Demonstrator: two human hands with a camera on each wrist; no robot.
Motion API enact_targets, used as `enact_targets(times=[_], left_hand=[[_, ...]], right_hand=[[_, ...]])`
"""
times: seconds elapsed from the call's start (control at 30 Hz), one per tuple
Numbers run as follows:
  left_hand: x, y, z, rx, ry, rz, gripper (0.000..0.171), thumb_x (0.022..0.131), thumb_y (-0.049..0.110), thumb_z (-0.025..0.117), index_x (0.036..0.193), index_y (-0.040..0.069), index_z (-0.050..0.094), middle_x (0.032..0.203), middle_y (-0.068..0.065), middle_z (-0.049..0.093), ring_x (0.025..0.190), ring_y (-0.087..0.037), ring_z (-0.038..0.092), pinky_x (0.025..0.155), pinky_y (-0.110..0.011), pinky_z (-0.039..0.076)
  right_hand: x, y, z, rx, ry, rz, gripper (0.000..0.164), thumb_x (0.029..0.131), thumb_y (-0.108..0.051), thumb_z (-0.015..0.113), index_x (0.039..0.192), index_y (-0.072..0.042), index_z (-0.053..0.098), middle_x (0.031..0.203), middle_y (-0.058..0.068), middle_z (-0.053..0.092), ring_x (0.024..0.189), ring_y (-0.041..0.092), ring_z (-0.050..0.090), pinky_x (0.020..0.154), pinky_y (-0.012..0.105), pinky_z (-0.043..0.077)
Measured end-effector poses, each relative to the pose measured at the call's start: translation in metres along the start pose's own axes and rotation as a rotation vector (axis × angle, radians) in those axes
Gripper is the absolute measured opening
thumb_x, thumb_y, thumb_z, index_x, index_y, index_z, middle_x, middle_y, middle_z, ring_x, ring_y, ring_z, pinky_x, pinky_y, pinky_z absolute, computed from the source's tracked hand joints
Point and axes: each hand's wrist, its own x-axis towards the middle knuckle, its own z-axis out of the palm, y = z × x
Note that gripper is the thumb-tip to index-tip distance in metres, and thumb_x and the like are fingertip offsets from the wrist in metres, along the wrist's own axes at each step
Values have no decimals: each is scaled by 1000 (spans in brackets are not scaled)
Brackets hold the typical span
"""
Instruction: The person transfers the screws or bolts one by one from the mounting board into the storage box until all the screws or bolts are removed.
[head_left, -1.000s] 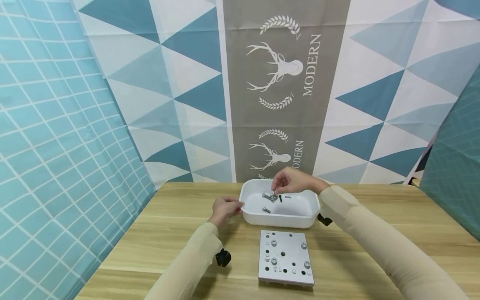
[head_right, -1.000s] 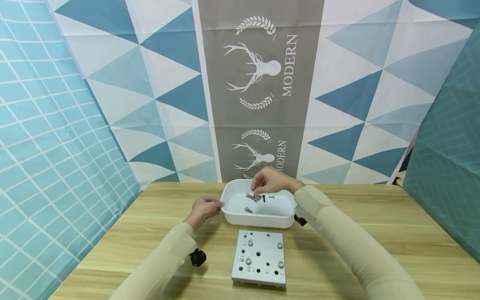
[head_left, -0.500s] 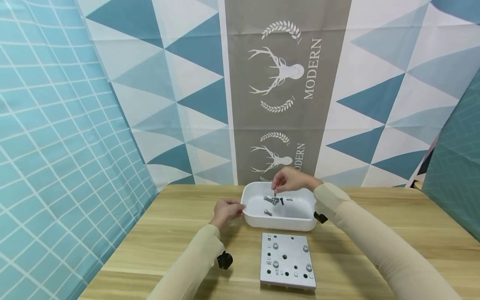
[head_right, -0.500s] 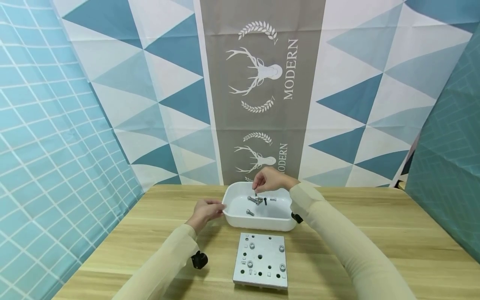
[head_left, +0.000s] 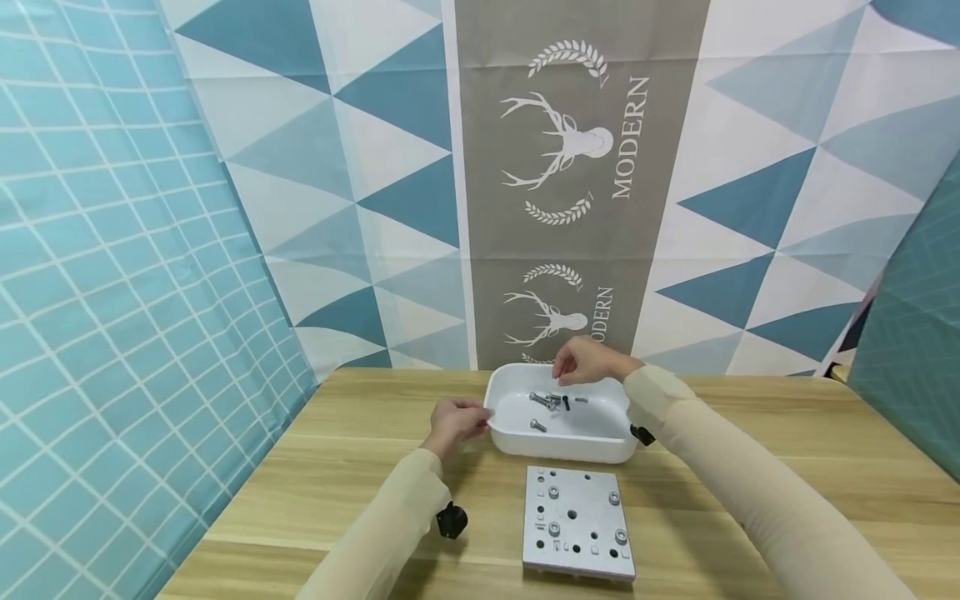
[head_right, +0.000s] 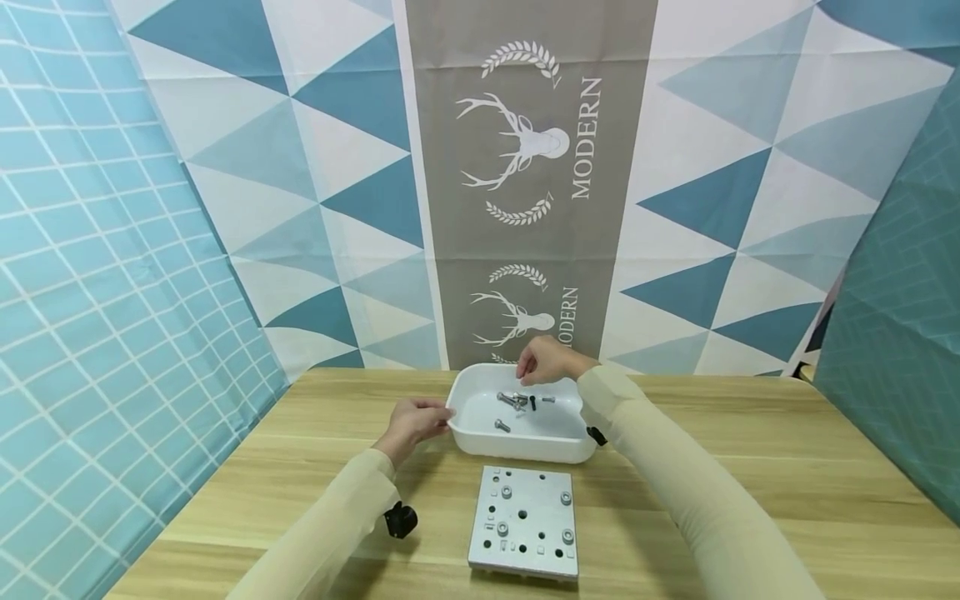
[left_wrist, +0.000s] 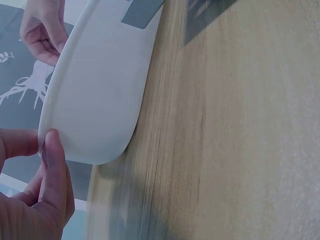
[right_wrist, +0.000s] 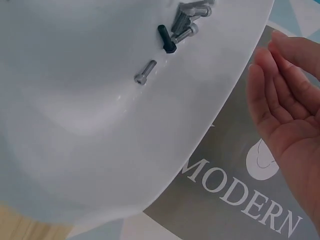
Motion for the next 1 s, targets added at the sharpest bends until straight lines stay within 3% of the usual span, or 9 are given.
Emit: enact_targets(times=[0.3,0.47,0.7,1.0], left_hand=[[3,6,5,37,-54,-20,24,81,2,71,102,-9,66,90,-13,63,59,-7,61,63,-18,60],[5,11,8,81,-92,-9,23,82,2,71,101,-9,66,83,-10,63,57,-7,61,63,-19,60],[8,9,7,72,-131,-22,24,85,5,69,104,-11,65,79,-7,62,61,-8,61,67,-21,61],[6,8,-4,47,-153,-11,29,88,8,67,109,-12,63,75,-7,64,59,-7,62,65,-19,60]], right_hand=[[-20,6,-6,-22,17,8,8,81,-6,72,87,-1,72,82,5,72,72,6,64,67,17,56],[-36,10,-9,-34,51,15,10,81,-7,73,89,-2,72,82,5,72,72,6,64,67,17,56],[-65,7,-6,-50,160,13,10,85,-15,71,90,-6,73,81,3,72,69,4,62,63,17,54],[-103,-15,1,-58,298,69,16,87,-13,69,96,1,70,83,6,70,71,9,61,65,24,56]])
